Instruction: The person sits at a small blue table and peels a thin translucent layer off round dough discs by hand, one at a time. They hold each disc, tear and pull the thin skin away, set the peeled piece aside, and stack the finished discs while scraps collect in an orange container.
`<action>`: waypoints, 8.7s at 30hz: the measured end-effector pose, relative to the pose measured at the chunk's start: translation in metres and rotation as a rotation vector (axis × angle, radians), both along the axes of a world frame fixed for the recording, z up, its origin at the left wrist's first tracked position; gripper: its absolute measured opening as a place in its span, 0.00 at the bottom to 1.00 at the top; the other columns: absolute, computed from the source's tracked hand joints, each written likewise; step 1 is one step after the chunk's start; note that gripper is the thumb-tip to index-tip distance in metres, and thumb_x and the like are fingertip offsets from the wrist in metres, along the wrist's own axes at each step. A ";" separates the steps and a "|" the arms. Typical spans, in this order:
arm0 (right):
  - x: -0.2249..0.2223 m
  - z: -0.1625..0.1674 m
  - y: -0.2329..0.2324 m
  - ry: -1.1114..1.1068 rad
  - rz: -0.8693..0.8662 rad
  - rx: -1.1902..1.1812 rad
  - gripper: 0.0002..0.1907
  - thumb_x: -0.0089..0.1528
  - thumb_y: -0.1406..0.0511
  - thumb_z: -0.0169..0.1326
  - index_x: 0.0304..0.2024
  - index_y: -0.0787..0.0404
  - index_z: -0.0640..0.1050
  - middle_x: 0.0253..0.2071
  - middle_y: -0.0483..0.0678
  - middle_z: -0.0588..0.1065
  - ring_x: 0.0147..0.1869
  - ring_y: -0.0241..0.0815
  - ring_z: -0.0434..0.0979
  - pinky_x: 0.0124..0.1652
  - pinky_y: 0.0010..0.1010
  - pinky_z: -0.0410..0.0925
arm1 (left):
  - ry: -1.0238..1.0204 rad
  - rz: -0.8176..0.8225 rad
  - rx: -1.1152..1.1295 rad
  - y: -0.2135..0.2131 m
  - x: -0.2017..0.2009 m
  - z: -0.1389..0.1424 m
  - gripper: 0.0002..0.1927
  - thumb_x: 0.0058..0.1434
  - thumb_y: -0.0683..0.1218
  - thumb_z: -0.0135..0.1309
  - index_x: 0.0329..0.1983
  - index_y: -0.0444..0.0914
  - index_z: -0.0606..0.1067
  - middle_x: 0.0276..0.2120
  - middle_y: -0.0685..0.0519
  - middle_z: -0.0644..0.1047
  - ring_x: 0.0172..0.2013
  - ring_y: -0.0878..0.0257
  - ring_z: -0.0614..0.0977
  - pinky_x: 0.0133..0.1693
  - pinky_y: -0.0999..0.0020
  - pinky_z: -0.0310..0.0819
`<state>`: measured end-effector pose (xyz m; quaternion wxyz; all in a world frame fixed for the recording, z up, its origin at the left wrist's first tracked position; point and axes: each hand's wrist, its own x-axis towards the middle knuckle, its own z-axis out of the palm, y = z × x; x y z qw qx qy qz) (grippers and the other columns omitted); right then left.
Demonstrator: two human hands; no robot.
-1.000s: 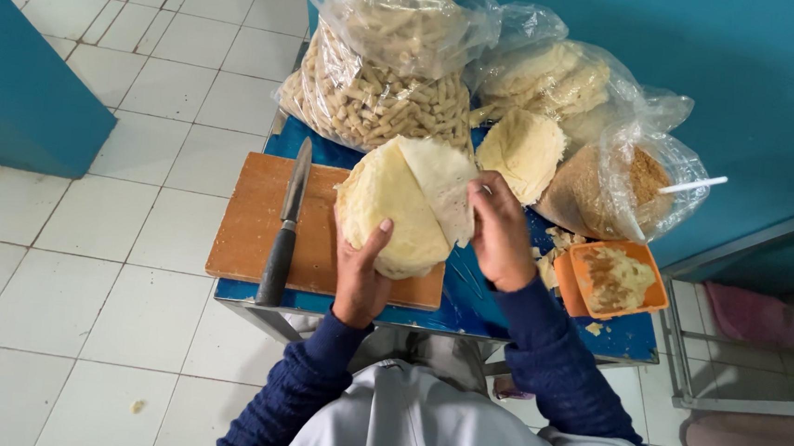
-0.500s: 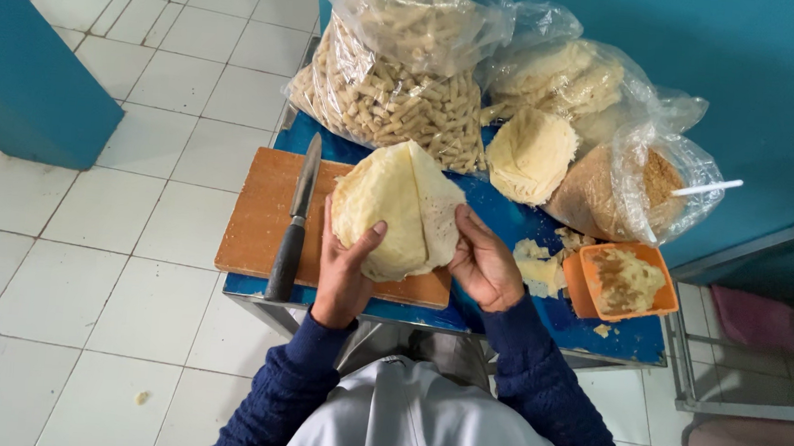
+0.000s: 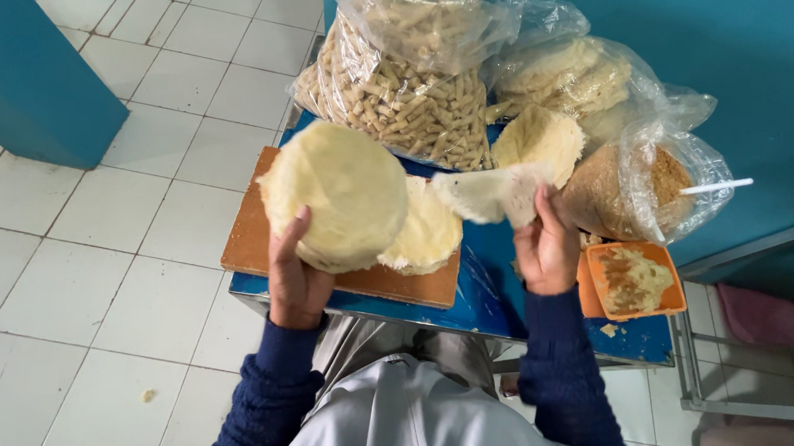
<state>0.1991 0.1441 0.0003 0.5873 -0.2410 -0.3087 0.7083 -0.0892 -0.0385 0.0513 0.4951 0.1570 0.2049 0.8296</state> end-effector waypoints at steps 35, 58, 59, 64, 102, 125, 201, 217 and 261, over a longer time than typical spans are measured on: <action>-0.076 0.013 -0.048 -1.277 -0.028 1.197 0.22 0.70 0.66 0.47 0.66 0.64 0.71 0.70 0.57 0.67 0.74 0.59 0.65 0.66 0.44 0.61 | -0.075 0.012 0.063 0.012 0.013 -0.016 0.37 0.71 0.61 0.45 0.77 0.41 0.53 0.71 0.48 0.64 0.68 0.51 0.68 0.66 0.47 0.66; -0.076 0.090 -0.093 -1.184 -0.258 1.290 0.10 0.59 0.71 0.66 0.42 0.61 0.79 0.48 0.46 0.77 0.50 0.46 0.80 0.45 0.36 0.73 | 0.051 -0.194 0.130 0.034 0.066 -0.018 0.31 0.70 0.44 0.51 0.73 0.33 0.57 0.63 0.45 0.70 0.60 0.56 0.75 0.59 0.59 0.73; -0.076 0.088 -0.092 -1.190 -0.264 1.314 0.10 0.60 0.72 0.65 0.42 0.62 0.78 0.48 0.47 0.76 0.50 0.47 0.79 0.45 0.36 0.73 | 0.079 -0.200 0.121 0.033 0.066 -0.017 0.32 0.68 0.40 0.54 0.73 0.33 0.57 0.62 0.45 0.71 0.60 0.57 0.76 0.59 0.60 0.73; -0.075 0.091 -0.090 -1.140 -0.187 1.188 0.09 0.62 0.75 0.61 0.43 0.63 0.75 0.48 0.48 0.75 0.48 0.47 0.79 0.43 0.34 0.73 | 0.093 -0.242 0.107 0.031 0.063 -0.014 0.32 0.63 0.35 0.57 0.70 0.30 0.61 0.59 0.44 0.74 0.57 0.56 0.78 0.57 0.60 0.76; -0.078 0.087 -0.088 -1.043 -0.191 1.276 0.12 0.60 0.67 0.66 0.43 0.59 0.78 0.41 0.49 0.74 0.46 0.47 0.77 0.44 0.34 0.71 | 0.104 -0.326 0.025 0.023 0.056 -0.024 0.35 0.61 0.33 0.53 0.72 0.34 0.58 0.63 0.46 0.71 0.63 0.55 0.73 0.62 0.58 0.71; -0.069 0.070 -0.033 -1.087 -0.155 0.779 0.14 0.68 0.58 0.63 0.44 0.62 0.78 0.37 0.46 0.80 0.41 0.34 0.79 0.42 0.25 0.72 | 0.175 -0.407 -0.003 0.011 0.050 -0.021 0.39 0.57 0.32 0.52 0.73 0.35 0.57 0.65 0.46 0.70 0.65 0.54 0.73 0.63 0.57 0.69; -0.066 0.088 -0.082 -1.024 0.131 0.759 0.07 0.65 0.66 0.59 0.41 0.66 0.81 0.37 0.46 0.82 0.39 0.32 0.80 0.39 0.25 0.72 | -0.033 -0.379 0.085 0.026 0.071 -0.047 0.30 0.71 0.48 0.50 0.73 0.36 0.57 0.65 0.47 0.70 0.62 0.56 0.74 0.61 0.55 0.72; -0.089 0.085 -0.085 -1.196 -0.029 0.873 0.20 0.56 0.62 0.69 0.46 0.62 0.78 0.25 0.50 0.72 0.26 0.42 0.71 0.28 0.31 0.68 | 0.049 -0.332 -0.058 0.021 0.064 -0.035 0.29 0.67 0.39 0.54 0.70 0.35 0.62 0.59 0.48 0.74 0.55 0.57 0.79 0.51 0.60 0.79; -0.099 0.075 -0.074 -1.115 -0.508 0.996 0.08 0.62 0.68 0.65 0.39 0.63 0.77 0.37 0.50 0.79 0.36 0.45 0.81 0.35 0.31 0.71 | 0.375 -0.283 -0.195 0.008 0.063 -0.032 0.29 0.65 0.43 0.56 0.68 0.34 0.63 0.56 0.49 0.76 0.52 0.62 0.80 0.49 0.66 0.79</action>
